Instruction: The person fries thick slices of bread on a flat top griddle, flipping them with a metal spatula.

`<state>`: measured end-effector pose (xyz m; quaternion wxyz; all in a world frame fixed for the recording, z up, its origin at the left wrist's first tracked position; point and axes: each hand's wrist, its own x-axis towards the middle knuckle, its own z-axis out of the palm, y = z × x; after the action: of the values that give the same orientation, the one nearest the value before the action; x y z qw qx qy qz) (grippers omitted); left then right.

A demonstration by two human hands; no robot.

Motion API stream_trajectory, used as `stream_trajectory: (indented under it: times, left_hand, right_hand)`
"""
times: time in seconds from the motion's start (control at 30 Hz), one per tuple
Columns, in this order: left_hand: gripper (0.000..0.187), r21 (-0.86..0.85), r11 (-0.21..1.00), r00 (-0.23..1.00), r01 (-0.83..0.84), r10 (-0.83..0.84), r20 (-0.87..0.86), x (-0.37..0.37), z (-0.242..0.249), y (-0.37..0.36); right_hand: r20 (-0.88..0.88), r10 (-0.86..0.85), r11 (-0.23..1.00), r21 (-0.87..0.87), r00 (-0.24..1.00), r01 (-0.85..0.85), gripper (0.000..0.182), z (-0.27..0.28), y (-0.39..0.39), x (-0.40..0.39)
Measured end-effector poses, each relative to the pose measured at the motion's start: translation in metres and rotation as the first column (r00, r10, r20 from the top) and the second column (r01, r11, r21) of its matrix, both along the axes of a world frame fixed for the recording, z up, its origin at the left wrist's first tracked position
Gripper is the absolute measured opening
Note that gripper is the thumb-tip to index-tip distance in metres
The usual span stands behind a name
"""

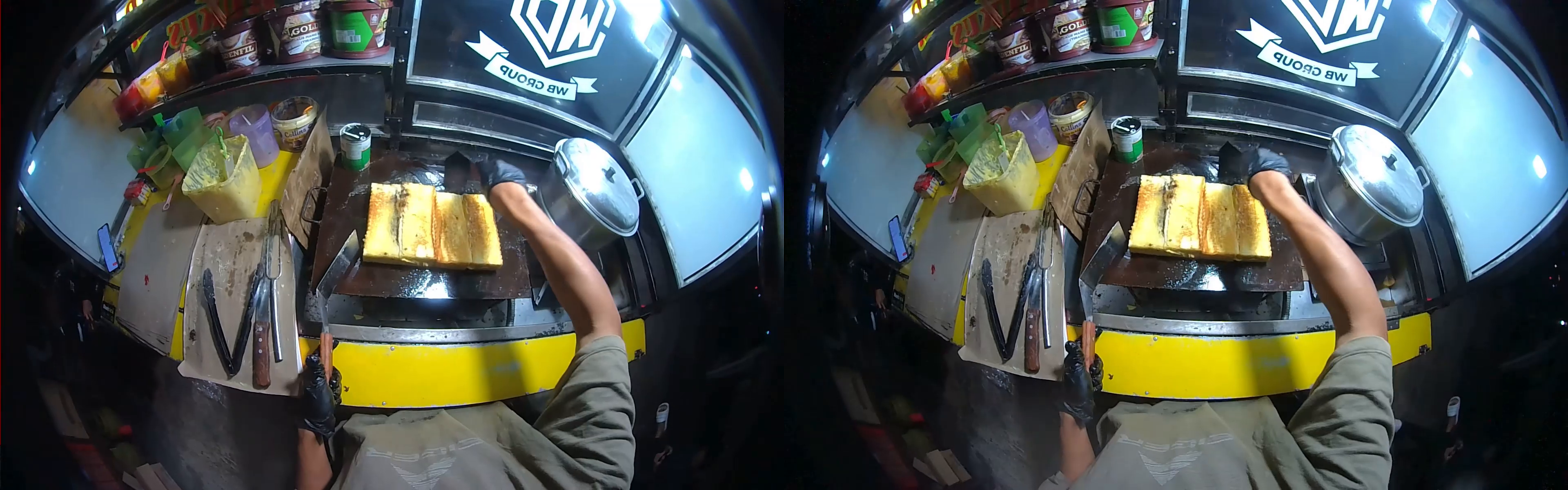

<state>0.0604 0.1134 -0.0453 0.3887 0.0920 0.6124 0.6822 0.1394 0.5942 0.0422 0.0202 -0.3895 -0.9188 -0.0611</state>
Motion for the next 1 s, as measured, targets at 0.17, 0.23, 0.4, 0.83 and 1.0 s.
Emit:
stream_trajectory:
  times: [0.17, 0.23, 0.4, 0.83, 1.0]
  left_hand:
    - [0.056, -0.058, 0.998, 0.999, 0.035, -0.033, 0.033, -0.007, -0.045, -0.021]
    - [0.055, -0.082, 0.996, 0.998, 0.025, -0.020, 0.063, -0.006, -0.041, -0.020]
    - [0.053, -0.087, 0.996, 0.987, 0.006, 0.008, 0.161, 0.003, -0.006, -0.007]
    - [0.057, -0.113, 0.994, 0.985, -0.001, 0.020, 0.170, 0.003, 0.008, 0.004]
    - [0.056, 0.100, 0.995, 0.989, 0.020, -0.034, 0.142, -0.001, 0.012, 0.009]
  right_hand:
    - [0.304, 0.279, 0.942, 0.100, 0.911, -0.321, 0.027, -0.018, -0.037, 0.022]
    - [0.321, 0.262, 0.959, 0.020, 0.910, -0.283, 0.029, 0.033, -0.059, 0.030]
    - [-0.109, 0.357, 0.911, -0.181, 0.928, -0.371, 0.028, 0.087, -0.033, 0.039]
    - [0.092, 0.363, 0.928, -0.128, 0.927, -0.350, 0.031, 0.088, -0.068, 0.009]
    - [-0.155, 0.248, 0.945, -0.178, 0.956, -0.274, 0.027, 0.068, -0.056, -0.022]
